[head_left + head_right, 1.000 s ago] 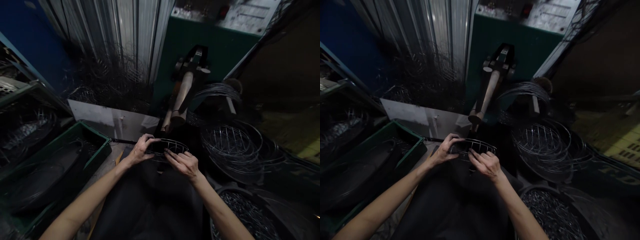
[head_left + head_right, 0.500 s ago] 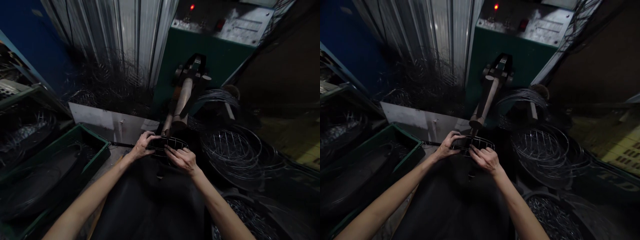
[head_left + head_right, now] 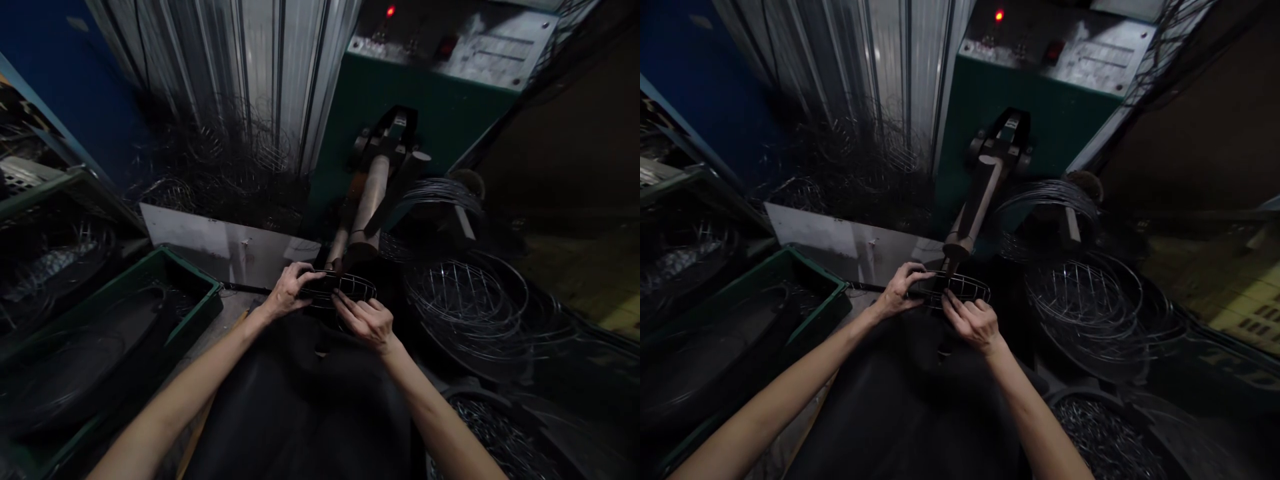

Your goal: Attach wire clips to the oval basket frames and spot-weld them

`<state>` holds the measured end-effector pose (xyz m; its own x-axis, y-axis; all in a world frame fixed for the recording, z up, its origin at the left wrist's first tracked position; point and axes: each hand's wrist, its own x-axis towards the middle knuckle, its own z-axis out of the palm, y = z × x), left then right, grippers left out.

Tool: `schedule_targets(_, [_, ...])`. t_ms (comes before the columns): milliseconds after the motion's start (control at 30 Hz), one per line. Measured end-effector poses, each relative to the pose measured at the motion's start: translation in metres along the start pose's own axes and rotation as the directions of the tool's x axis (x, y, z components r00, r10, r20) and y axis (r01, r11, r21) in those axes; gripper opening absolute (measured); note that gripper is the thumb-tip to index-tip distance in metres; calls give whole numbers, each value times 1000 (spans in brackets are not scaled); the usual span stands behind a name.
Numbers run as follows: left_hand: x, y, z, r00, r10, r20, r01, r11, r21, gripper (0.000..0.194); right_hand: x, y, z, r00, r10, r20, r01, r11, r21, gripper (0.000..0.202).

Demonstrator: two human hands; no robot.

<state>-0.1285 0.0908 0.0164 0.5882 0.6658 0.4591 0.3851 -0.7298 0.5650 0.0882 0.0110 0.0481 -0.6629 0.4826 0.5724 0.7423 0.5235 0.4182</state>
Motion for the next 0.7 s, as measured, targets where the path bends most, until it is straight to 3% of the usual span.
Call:
schedule_targets(267, [2,-4,-4,1000,14,-4,-14,1000,-21,61,7,1,1,1000,-10,-10,10,1000,-24,27])
schedule_targets(500, [7,4,10,1000,-1,1,1,1000,-23,56,-11,14,3,1000,-19,-24,19,1000,13,32])
schedule_targets(700, [9,9,10,999,-25,19,26,999,-38,61,-16,14,4,999,-6,-43,8,999,37,30])
